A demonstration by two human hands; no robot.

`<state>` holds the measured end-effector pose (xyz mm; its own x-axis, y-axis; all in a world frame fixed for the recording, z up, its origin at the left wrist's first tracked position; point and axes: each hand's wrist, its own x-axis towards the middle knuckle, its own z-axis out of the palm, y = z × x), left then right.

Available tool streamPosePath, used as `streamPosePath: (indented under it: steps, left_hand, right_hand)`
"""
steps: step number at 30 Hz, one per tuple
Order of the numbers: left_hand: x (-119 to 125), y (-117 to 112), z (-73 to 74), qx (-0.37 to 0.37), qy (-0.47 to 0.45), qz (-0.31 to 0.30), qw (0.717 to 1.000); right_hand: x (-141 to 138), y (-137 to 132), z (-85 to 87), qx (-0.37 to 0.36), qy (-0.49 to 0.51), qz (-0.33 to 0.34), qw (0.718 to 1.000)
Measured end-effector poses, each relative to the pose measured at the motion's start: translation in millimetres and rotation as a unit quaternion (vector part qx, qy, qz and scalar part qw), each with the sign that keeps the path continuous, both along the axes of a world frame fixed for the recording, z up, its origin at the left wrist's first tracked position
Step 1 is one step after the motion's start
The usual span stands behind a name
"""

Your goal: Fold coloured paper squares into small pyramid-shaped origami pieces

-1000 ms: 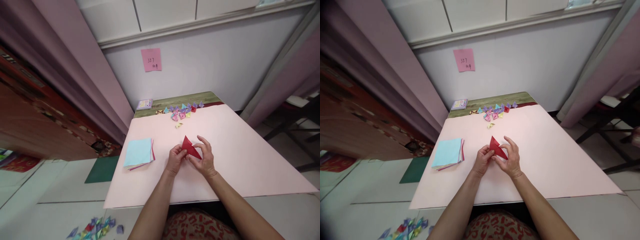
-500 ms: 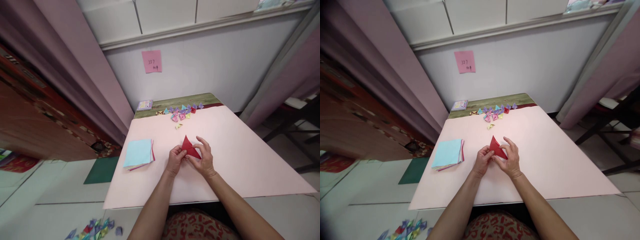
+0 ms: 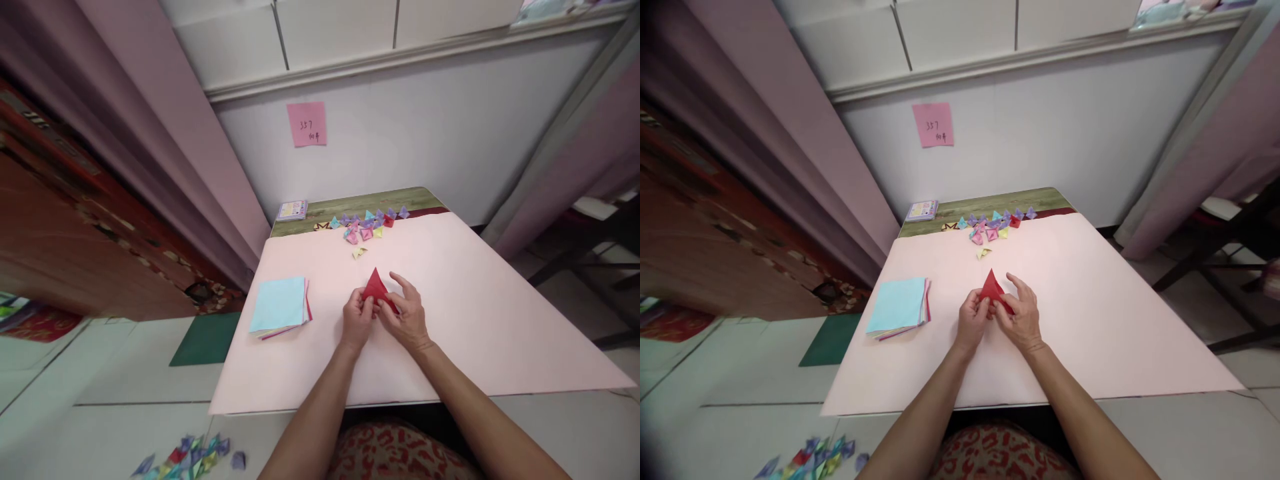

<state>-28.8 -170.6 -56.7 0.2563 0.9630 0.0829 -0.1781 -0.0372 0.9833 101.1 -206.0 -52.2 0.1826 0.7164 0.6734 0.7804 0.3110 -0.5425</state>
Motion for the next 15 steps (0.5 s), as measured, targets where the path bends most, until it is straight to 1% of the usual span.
streamPosePath:
  steps: [3, 6, 10, 12, 15]
  left_hand:
    - [-0.3, -2.0, -0.5, 0.018, 0.037, -0.004, 0.999]
    - [-1.1, -1.7, -0.8, 0.014, 0.043, -0.017, 0.999]
    - [-2.9, 1.0, -0.2, -0.026, 0.007, -0.03, 0.999]
    - [-3.8, 2.3, 0.6, -0.054, -0.021, -0.029, 0.998]
    - [-4.7, 3.5, 1.1, -0.074, -0.052, -0.024, 0.996]
  right_hand:
    - [0.4, -0.8, 1.4, -0.002, 0.003, 0.008, 1.0]
    - [1.8, -0.1, 1.5, -0.014, 0.009, 0.02, 1.0]
    - [4.1, 1.7, -0.1, -0.039, 0.047, 0.056, 0.997]
    - [4.7, 2.4, -1.8, -0.052, 0.076, 0.087, 0.992]
    - [5.5, 3.2, -4.9, -0.079, 0.122, 0.139, 0.98]
